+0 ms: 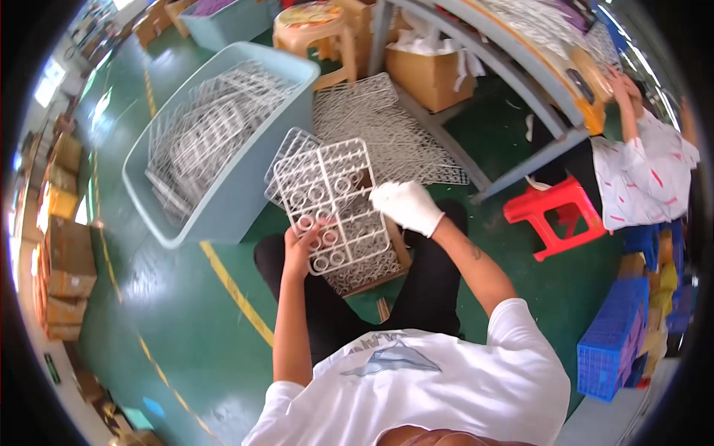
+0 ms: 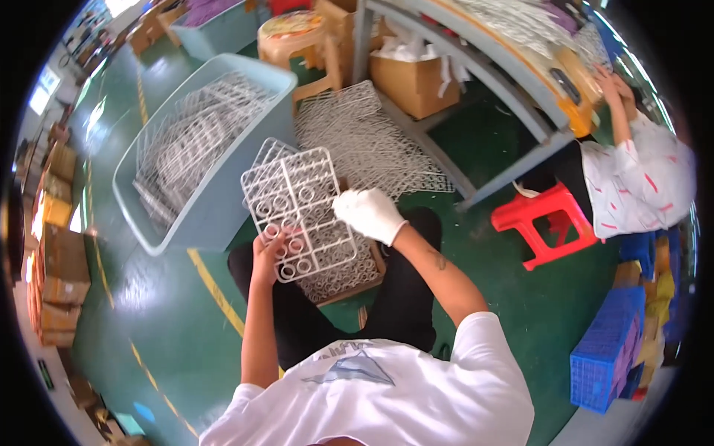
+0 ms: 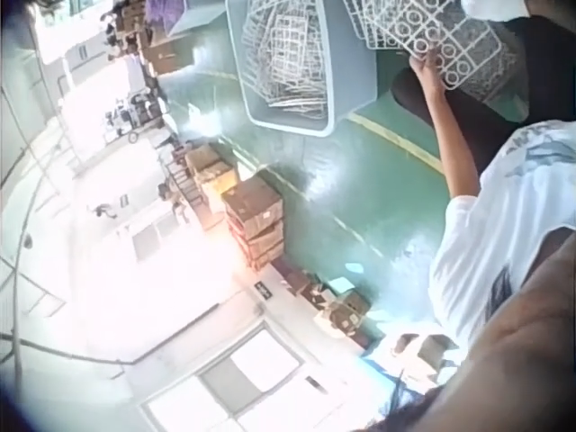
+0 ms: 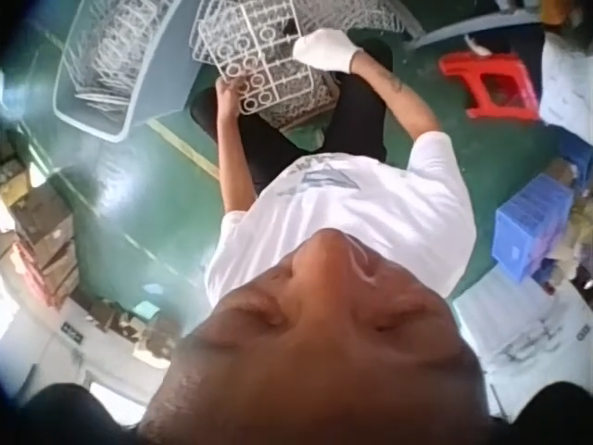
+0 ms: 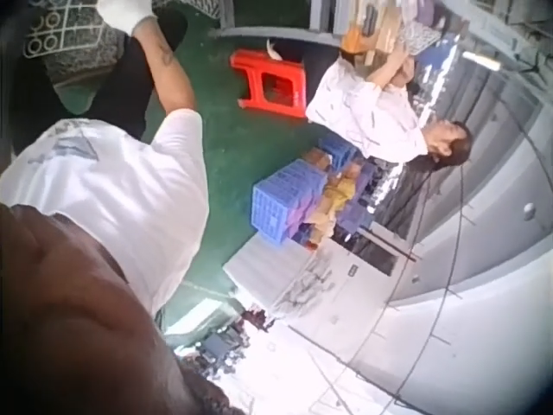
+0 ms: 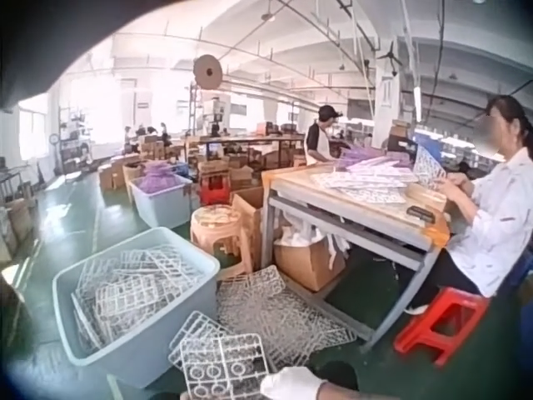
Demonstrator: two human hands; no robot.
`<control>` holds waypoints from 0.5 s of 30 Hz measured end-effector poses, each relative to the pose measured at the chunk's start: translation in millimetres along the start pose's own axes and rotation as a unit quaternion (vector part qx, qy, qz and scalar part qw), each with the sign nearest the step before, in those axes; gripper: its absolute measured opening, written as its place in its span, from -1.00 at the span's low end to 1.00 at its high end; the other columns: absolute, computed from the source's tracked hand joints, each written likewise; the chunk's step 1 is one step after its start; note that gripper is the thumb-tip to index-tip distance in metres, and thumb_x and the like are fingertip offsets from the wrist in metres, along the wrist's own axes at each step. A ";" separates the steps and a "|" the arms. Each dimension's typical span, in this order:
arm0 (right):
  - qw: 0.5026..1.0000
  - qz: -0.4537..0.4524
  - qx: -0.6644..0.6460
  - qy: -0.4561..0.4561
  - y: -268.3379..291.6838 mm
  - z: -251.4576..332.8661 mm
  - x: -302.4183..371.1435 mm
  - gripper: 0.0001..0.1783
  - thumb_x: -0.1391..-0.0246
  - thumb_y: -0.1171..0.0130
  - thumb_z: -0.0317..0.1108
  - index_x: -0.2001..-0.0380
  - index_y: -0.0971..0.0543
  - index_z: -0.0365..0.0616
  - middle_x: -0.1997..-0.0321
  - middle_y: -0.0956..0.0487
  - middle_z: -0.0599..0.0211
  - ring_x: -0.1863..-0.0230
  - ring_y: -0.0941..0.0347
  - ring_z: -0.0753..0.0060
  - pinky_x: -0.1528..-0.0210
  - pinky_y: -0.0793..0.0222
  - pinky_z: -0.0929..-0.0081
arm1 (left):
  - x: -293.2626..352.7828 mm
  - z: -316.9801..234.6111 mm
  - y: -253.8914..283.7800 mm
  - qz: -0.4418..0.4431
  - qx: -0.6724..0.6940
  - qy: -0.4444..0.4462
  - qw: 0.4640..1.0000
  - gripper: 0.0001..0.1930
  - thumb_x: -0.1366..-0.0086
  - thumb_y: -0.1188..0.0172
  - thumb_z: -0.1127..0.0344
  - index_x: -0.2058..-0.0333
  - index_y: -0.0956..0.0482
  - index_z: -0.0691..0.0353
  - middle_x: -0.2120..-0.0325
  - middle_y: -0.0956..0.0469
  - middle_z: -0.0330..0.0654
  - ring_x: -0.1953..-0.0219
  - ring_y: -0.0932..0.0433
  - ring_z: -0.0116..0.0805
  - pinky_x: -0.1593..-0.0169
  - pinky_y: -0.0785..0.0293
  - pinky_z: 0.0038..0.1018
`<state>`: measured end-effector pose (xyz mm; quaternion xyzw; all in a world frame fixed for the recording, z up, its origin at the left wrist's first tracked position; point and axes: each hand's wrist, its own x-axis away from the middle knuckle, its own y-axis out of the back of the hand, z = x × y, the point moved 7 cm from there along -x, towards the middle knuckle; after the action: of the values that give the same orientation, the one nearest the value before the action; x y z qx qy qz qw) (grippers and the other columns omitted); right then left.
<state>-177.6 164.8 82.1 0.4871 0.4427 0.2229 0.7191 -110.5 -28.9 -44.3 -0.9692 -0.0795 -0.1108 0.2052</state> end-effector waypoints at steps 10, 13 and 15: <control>0.964 -0.007 -0.146 -0.221 -43.9 9.1 -21.8 -0.80 0.02 -0.07 -0.23 0.34 -0.57 -0.04 0.48 -0.56 0.17 0.51 -0.49 0.09 0.46 -0.41 0.26 | 9.5 -3.2 -16.1 0.014 -0.003 0.007 1.000 -0.90 -0.20 -0.09 0.40 0.33 -0.52 0.26 0.46 -0.55 -0.32 0.50 -0.50 -0.57 0.43 -0.29 -0.67; 0.889 -0.055 -0.384 -0.242 -58.3 -4.0 -20.9 -0.81 0.00 -0.09 -0.26 0.39 -0.56 -0.12 0.55 -0.56 0.24 0.66 -0.45 0.26 0.57 -0.37 0.38 | 10.3 -2.4 -7.2 0.024 -0.026 -0.010 0.999 -0.86 -0.23 0.00 0.43 0.29 -0.48 0.34 0.37 -0.57 -0.13 0.40 -0.58 -0.38 0.38 -0.46 -0.59; 0.675 0.117 -0.567 -0.458 -72.7 -8.1 -8.1 -0.77 -0.09 -0.05 -0.22 0.50 -0.55 -0.11 0.73 -0.36 0.62 0.83 -0.13 0.79 0.78 -0.14 0.71 | 12.8 -5.1 -11.6 0.056 -0.017 -0.003 0.998 -0.87 -0.22 -0.01 0.44 0.30 -0.49 0.34 0.40 -0.58 -0.15 0.39 -0.58 -0.39 0.40 -0.46 -0.57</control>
<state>-196.7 131.8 19.2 0.0750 -0.2141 0.2627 0.9378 -101.5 -19.1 -32.2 -0.9758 -0.0243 -0.0978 0.1939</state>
